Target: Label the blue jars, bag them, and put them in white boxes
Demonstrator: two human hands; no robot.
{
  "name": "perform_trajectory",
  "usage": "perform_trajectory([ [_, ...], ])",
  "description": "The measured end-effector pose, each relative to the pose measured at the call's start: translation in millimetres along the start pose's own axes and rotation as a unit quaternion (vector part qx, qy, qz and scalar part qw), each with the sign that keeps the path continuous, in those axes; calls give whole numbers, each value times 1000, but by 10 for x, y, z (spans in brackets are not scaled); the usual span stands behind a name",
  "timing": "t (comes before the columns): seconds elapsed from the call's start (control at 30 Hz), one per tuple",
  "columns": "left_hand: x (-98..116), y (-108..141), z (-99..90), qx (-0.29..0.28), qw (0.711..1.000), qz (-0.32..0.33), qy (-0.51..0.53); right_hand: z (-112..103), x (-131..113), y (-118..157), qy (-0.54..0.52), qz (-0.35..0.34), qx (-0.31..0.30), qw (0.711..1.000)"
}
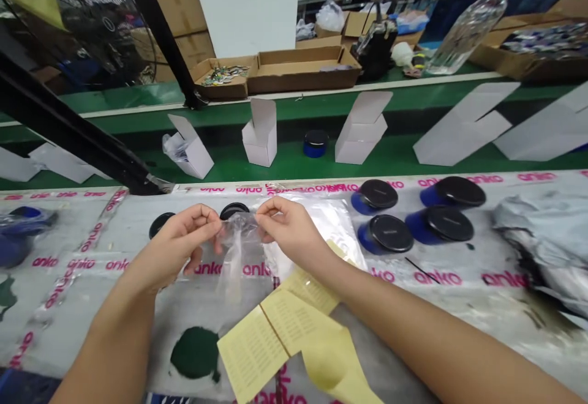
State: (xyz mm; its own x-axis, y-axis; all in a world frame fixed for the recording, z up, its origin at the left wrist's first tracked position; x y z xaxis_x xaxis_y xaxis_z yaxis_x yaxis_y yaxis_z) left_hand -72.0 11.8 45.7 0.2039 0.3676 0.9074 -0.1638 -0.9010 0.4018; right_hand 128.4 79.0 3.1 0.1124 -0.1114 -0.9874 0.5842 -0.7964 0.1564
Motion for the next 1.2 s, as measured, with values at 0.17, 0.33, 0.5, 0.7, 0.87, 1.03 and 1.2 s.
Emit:
perform_trajectory([
  [0.17, -54, -79, -8, 85, 995, -15, -58, 36, -5, -217, 123, -10, 9, 992],
  [0.33, -191, -266, 57, 143, 966, -10, -214, 16, -66, -453, 279, -23, -13, 960],
  [0.5, -240, -324, 119, 193, 939, 15, -284, 13, -138, -465, 388, -26, -50, 920],
  [0.7, -281, -288, 56, 127, 935, 141, -300, 42, -91, -210, 335, -136, -135, 923],
  [0.87, -281, -282, 20, 29, 983, 149, -104, 90, -48, -290, 208, -148, -140, 957],
  [1.03, -231, -232, 87, 58, 989, 112, 73, 58, -204, -332, 81, -6, -88, 993],
  [1.2, -240, -226, 113, 123, 989, 77, 10, 79, -243, -332, 79, 18, -115, 990],
])
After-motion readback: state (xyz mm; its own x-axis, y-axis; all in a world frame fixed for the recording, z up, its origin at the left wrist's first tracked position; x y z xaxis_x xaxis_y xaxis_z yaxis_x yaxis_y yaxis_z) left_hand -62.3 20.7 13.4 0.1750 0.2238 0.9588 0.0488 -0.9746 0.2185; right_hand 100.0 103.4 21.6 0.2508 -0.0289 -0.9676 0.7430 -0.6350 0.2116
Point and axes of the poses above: each hand's wrist, its own y-axis away from the middle knuckle, its own z-axis out of the palm, x = y × z, the point moved 1 cm from there along -y, towards the middle knuckle, and after that the axes turned 11 degrees about -x, right-handed, at the moved point
